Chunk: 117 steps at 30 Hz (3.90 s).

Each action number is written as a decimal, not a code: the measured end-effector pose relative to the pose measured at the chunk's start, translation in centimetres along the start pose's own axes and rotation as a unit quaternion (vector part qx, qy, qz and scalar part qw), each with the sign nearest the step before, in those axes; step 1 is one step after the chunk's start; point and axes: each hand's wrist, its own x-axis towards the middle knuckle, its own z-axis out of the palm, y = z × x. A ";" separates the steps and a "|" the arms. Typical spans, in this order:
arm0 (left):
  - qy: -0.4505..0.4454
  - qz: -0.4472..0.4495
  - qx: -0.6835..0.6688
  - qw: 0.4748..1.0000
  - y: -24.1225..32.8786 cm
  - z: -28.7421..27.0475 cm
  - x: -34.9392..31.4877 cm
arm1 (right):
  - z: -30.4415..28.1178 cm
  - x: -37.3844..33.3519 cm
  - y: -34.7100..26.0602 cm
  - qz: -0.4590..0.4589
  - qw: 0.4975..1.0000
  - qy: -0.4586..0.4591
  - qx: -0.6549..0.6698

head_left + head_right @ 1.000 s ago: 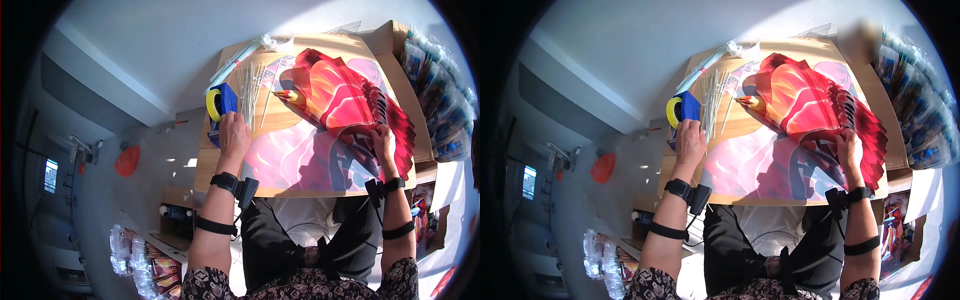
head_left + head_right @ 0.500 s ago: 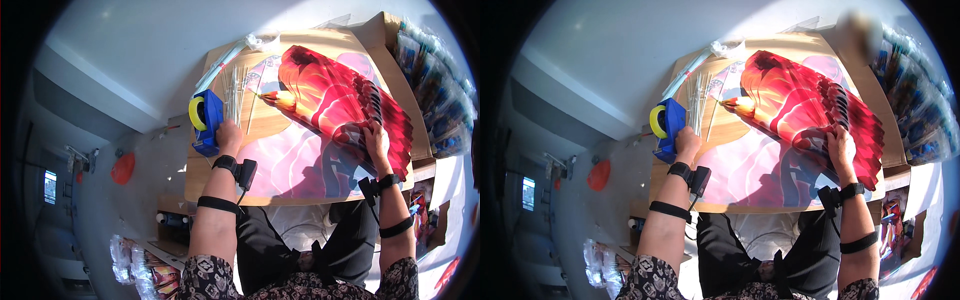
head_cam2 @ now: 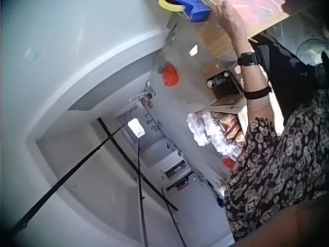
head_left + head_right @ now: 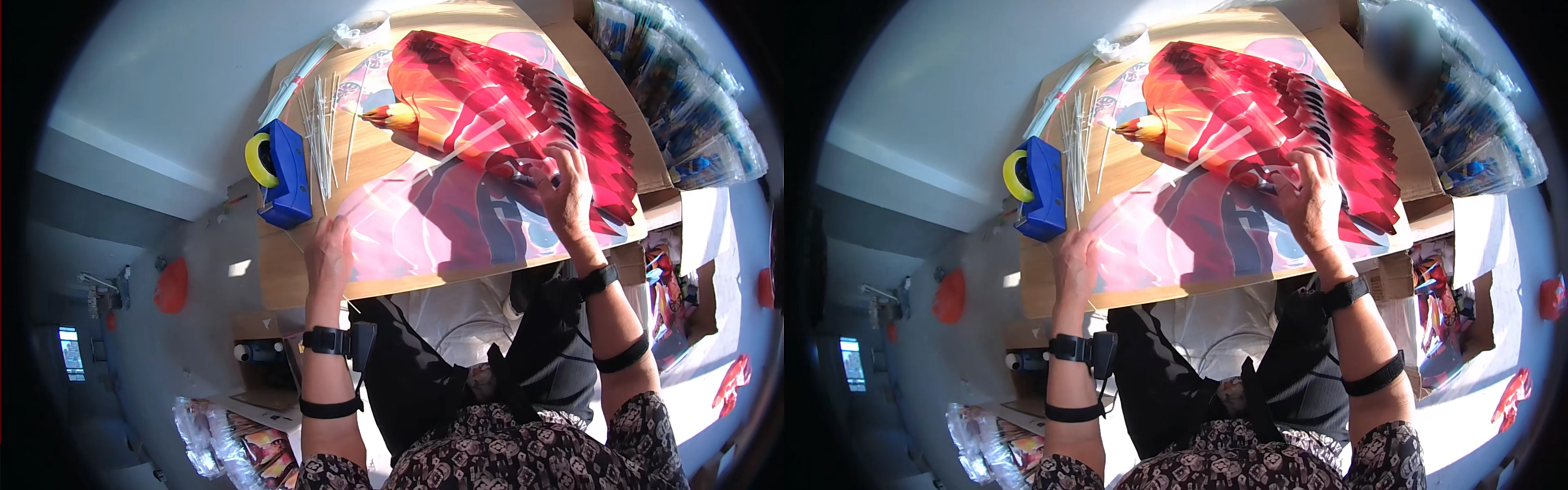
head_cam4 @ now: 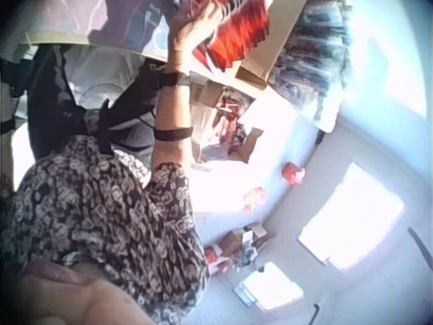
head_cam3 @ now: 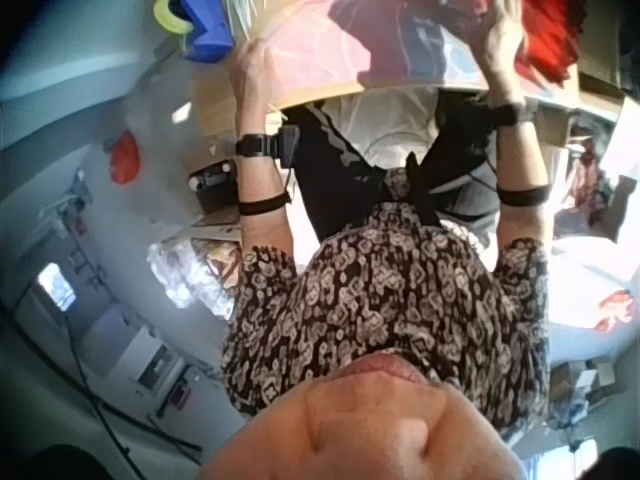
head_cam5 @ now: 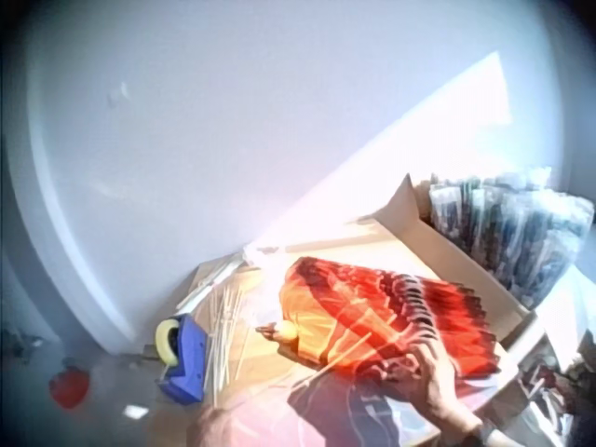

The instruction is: The person is assembling a bird-shaped kite by taping thin support sticks to the printed material on a table.

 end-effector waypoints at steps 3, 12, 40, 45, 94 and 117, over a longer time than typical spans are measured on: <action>-0.043 0.057 0.039 0.997 0.4 -0.4 -3.0 | -0.7 -2.7 -2.5 -0.108 0.991 -0.074 -0.038; -0.054 0.148 0.079 0.984 0.7 -0.4 -3.4 | -0.7 -5.1 -1.1 -0.087 0.992 -0.067 -0.068; -0.075 0.128 0.075 0.986 1.2 -0.8 -2.8 | 1.3 -5.7 -0.6 -0.060 0.984 -0.164 0.047; -0.082 0.136 0.083 0.984 1.6 -0.3 -2.4 | -0.4 -8.0 -1.8 -0.041 0.993 -0.109 0.030; -0.058 0.159 -0.142 0.975 12.7 7.4 -1.3 | -2.4 -12.9 -4.3 -0.109 0.969 -0.218 -0.031; -0.035 0.130 -0.170 0.976 12.9 8.6 -1.9 | -2.4 -12.8 -4.6 -0.102 0.970 -0.221 -0.021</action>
